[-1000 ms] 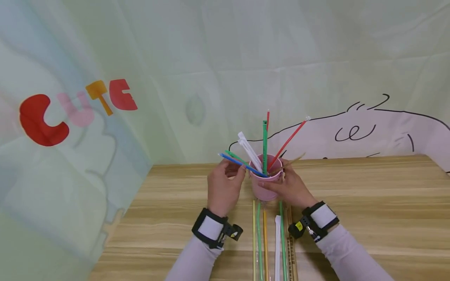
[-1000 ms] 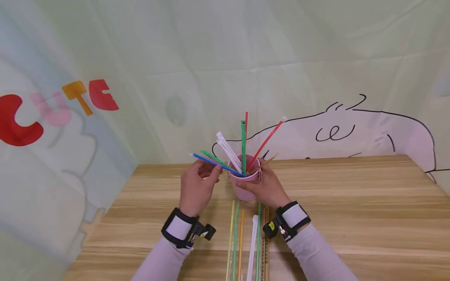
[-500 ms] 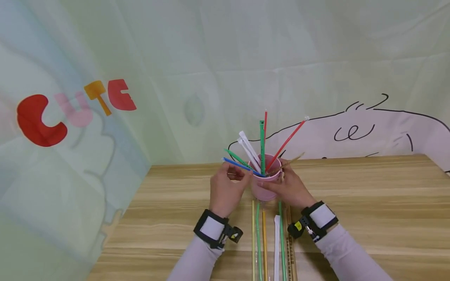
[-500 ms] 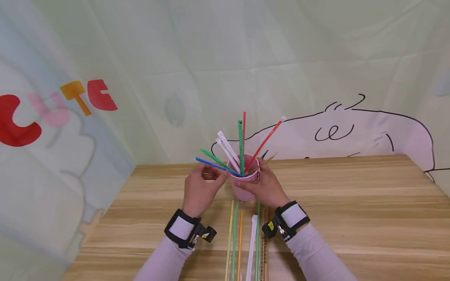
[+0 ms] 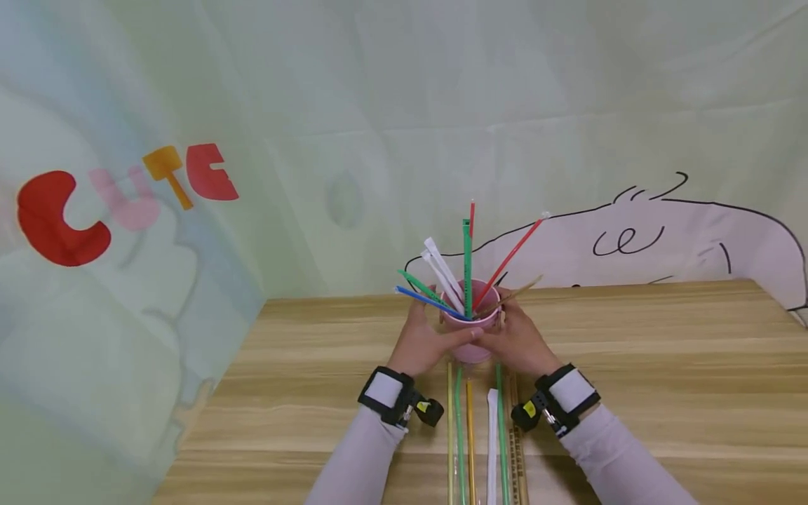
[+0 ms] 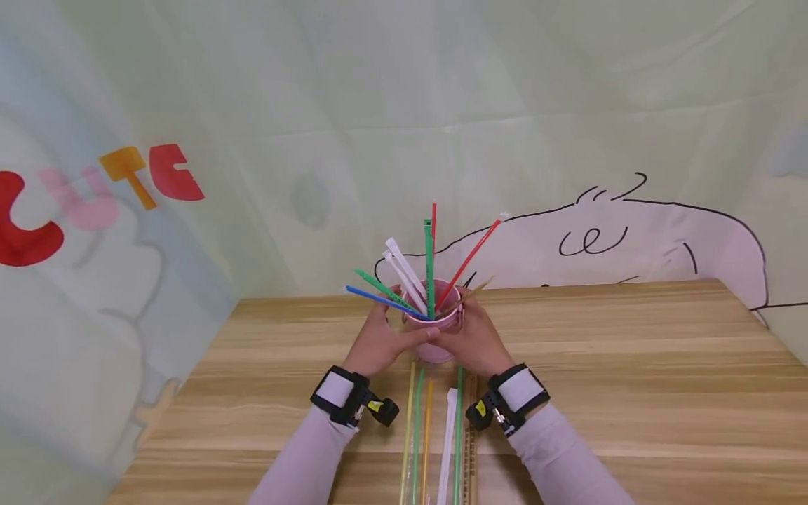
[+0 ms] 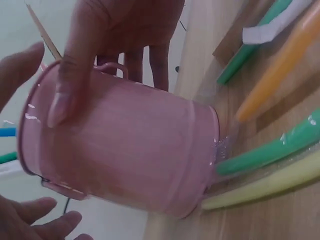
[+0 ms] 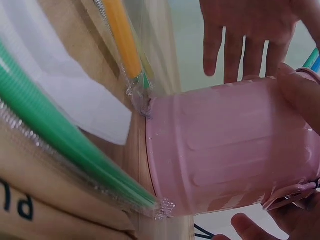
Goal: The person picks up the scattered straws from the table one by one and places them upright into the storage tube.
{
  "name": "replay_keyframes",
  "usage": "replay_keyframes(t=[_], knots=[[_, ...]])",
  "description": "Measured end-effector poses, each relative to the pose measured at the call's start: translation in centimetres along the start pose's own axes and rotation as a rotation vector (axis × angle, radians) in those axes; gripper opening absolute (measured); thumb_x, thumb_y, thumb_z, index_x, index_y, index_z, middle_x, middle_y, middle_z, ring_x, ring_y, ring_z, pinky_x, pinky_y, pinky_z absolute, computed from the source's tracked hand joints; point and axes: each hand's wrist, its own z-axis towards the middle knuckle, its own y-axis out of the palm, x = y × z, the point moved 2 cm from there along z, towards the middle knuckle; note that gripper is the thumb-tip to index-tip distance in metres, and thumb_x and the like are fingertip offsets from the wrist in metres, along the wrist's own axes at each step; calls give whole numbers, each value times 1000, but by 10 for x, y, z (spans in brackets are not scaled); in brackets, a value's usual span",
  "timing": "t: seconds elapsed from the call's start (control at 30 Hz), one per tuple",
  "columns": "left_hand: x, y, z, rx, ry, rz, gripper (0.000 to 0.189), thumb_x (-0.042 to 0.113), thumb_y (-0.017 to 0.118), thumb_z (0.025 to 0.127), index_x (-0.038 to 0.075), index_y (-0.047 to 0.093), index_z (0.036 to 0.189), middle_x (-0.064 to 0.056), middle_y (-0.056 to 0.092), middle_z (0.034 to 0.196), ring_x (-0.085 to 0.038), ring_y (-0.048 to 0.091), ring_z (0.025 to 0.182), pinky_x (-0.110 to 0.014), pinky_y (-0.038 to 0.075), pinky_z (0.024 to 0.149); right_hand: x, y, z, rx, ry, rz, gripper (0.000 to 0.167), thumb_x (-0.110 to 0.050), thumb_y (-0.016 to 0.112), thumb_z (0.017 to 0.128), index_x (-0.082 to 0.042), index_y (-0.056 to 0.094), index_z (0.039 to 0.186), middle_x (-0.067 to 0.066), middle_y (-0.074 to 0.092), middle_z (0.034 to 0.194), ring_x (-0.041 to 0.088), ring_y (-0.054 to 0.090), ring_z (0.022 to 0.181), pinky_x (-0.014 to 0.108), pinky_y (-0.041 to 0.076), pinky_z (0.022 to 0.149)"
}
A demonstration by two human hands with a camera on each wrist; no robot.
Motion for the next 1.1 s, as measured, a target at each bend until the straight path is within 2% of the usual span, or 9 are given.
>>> replay_keyframes(t=[0.1,0.17,0.37,0.67,0.8,0.97,1.1], knots=[[-4,4,8,-27,9,-30,106,40,92,77,22,30,161,-8,35,167,-28,29,156,-63,24,125,1,0,0,3,12,4,84,-27,82,89,-12,36,157,20,49,156,42,43,147,67,36,117],[-7,5,12,-42,21,-56,101,38,93,77,24,35,158,-4,40,163,-25,30,155,-62,23,126,0,1,1,4,11,4,86,-26,83,87,-11,36,156,20,50,155,42,44,147,66,36,118],[-11,7,22,-73,70,-150,85,31,94,77,28,48,148,4,55,149,-18,42,146,-55,29,124,0,3,4,1,-38,51,84,-20,86,84,-13,41,155,13,51,155,36,47,145,61,36,120],[-10,14,27,-131,80,-216,73,23,92,79,27,55,142,4,61,142,-15,55,136,-43,41,119,3,2,5,-1,-32,33,88,-20,88,82,-15,40,155,12,50,156,32,49,144,57,40,118],[-9,14,29,-145,72,-225,73,22,91,80,28,54,143,6,61,142,-14,54,137,-43,41,119,3,2,4,-3,-26,29,89,-20,88,82,-16,38,156,13,53,153,32,49,144,58,40,118],[-12,14,30,-132,71,-165,73,26,91,80,28,54,143,6,63,141,-15,54,136,-45,40,118,2,2,3,6,-17,40,89,-19,87,83,-16,35,156,16,53,153,36,42,148,63,33,121],[-16,14,29,-106,50,-119,71,30,91,80,27,55,140,5,64,139,-15,56,134,-45,42,117,4,3,3,7,-38,48,86,-17,87,83,-14,39,154,16,49,154,36,42,147,64,32,121]])
